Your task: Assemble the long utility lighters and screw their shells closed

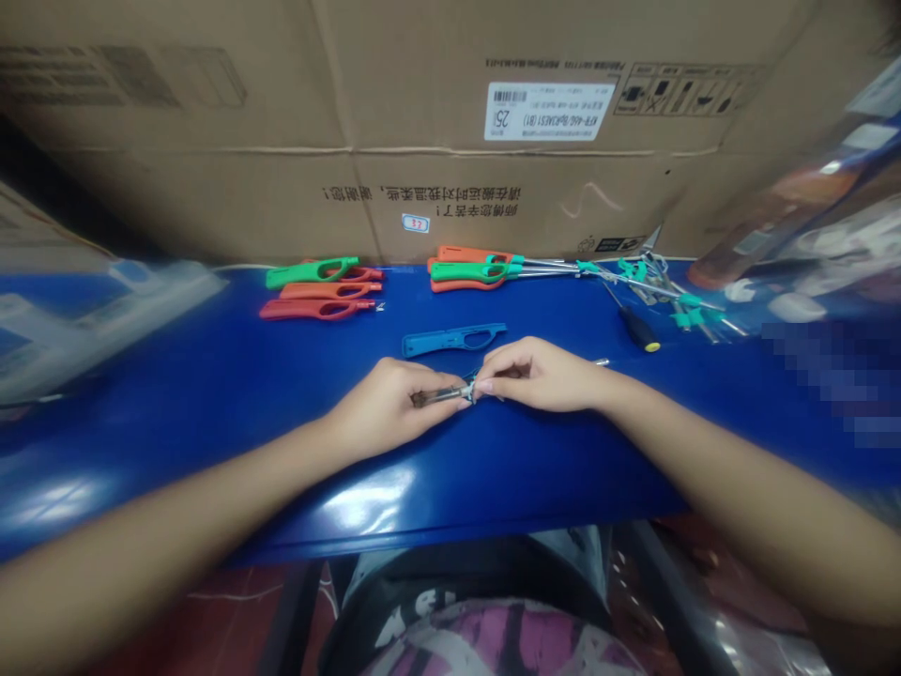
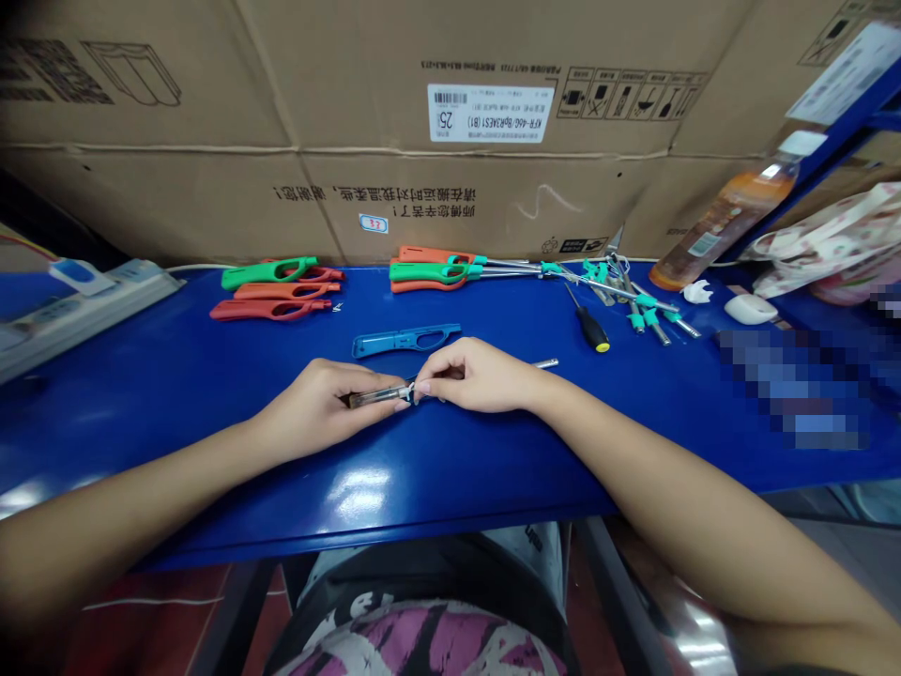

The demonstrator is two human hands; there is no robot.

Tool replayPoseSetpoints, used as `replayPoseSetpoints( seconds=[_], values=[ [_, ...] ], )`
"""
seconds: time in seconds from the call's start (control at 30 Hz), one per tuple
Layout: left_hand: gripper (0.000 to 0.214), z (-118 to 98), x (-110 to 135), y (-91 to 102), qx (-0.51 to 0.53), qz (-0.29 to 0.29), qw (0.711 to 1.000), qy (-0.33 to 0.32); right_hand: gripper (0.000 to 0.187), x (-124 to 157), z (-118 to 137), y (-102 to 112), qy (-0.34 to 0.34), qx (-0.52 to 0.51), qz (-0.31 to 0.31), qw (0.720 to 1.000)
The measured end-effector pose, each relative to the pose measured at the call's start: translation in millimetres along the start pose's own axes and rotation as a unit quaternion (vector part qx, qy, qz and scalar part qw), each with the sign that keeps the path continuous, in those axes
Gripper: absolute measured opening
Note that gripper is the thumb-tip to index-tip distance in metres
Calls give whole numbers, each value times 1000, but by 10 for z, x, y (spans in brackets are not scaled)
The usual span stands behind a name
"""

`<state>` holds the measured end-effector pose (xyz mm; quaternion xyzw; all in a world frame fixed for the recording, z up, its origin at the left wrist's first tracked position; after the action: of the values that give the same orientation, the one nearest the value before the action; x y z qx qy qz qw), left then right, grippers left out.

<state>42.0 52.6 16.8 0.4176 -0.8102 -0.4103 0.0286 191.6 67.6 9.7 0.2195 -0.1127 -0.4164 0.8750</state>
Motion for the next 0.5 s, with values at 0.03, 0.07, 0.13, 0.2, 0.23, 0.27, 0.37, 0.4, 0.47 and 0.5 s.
replayPoseSetpoints(
  seconds=[0.03,0.07,0.13,0.2,0.23,0.27,0.37,0.4,0.47,0.5],
  values=[
    [25,-4,2,0,-1,-2,1000,-1,22,-2,-4,-3,-4,-1,-2,1000],
    [25,-6,3,0,-2,-3,1000,-2,22,-3,-6,-5,-6,-1,-4,1000],
    [25,-4,7,-7,-2,-3,1000,-2,21,-2,-8,-6,-10,-4,-7,1000],
    [25,3,10,-15,0,-3,1000,0,21,-2,-11,-8,-13,-7,-8,1000],
    [26,7,12,-19,3,-4,1000,0,21,-2,-13,-8,-15,-10,-8,1000],
    [26,9,13,-21,5,-6,1000,1,22,-2,-15,-8,-15,-12,-8,1000],
    [26,10,22,-26,6,-17,1000,0,23,-6,-19,-9,-14,-19,-8,1000],
    [25,10,26,-28,5,-21,1000,0,23,-8,-21,-8,-14,-23,-9,1000],
    [24,15,33,-33,4,-29,1000,4,23,-13,-26,-9,-17,-31,-10,999],
    [24,18,34,-36,4,-32,999,6,22,-15,-28,-10,-20,-33,-10,999]
  ],
)
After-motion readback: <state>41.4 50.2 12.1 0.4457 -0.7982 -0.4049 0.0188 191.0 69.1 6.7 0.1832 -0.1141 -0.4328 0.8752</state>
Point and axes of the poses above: each hand's wrist, its own x-axis away from the middle knuckle, its own y-axis out of the back of the hand, z = x × y, the point moved 7 cm from there along -x, towards the middle knuckle, and after that the axes turned 3 degrees about -z, right-handed, at the moved point
